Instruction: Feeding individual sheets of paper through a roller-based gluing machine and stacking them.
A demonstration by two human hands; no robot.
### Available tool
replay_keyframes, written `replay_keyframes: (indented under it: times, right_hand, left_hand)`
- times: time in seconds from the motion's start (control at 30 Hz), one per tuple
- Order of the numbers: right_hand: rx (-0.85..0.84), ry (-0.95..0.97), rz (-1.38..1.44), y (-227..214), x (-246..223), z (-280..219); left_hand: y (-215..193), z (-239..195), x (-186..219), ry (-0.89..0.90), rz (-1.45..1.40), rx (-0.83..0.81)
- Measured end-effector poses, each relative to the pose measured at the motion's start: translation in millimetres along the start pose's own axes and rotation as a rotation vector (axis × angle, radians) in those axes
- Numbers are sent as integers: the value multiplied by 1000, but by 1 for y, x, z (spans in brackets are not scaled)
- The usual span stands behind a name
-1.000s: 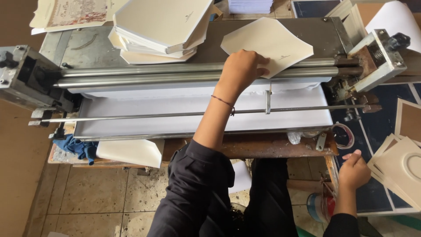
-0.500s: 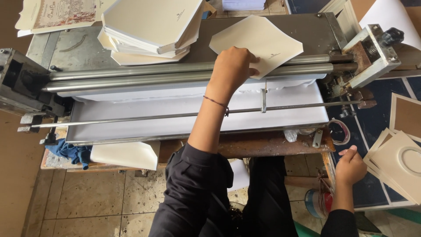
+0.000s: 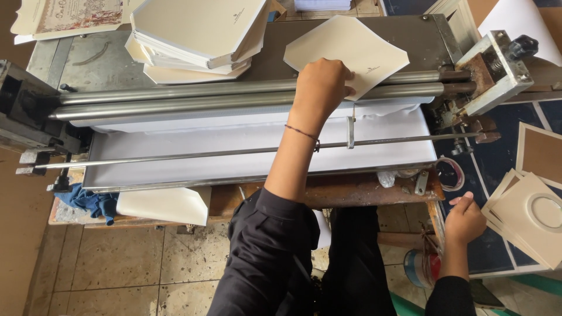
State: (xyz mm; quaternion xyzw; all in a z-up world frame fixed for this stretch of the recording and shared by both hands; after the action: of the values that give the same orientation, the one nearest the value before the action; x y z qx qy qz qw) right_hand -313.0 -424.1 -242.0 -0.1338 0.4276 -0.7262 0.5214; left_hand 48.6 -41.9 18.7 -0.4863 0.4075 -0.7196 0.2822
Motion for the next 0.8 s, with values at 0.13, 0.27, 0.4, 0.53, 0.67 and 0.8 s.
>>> replay_keyframes:
  times: [0.13,0.27,0.4,0.53,0.67,0.8]
  right_hand:
    - [9,-13,3,-1,0,0]
    - [19,-35,1,1,2,-1]
    - [29,-30,-10,3,4,-1]
    - [35,-55,6,2,3,-1]
    - [27,-43,-2,3,6,-2]
    - [7,-1,21,3,6,-3]
  left_hand:
    - [1,0,1,-11,-29,-24]
    - [-2,-1,0,-4,-9,-38]
    - [-5,-3,-1,-7,-5,-51]
    - [-10,-5,-1,-12,-1,-32]
    - [-10,0,-6,8,-33,14]
    - [-10,1,-9,-30,-40,86]
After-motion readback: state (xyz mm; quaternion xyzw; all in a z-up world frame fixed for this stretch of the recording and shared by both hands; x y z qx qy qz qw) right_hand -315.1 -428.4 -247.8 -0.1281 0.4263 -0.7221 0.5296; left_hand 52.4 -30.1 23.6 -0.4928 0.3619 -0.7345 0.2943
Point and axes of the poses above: each hand's wrist, its own z-axis towards the middle knuckle, its own y-axis out of the palm, x = y × z, the point moved 6 cm from there along z, towards the middle knuckle, and after that the axes turned 10 degrees about -y, right-handed, at the moved point
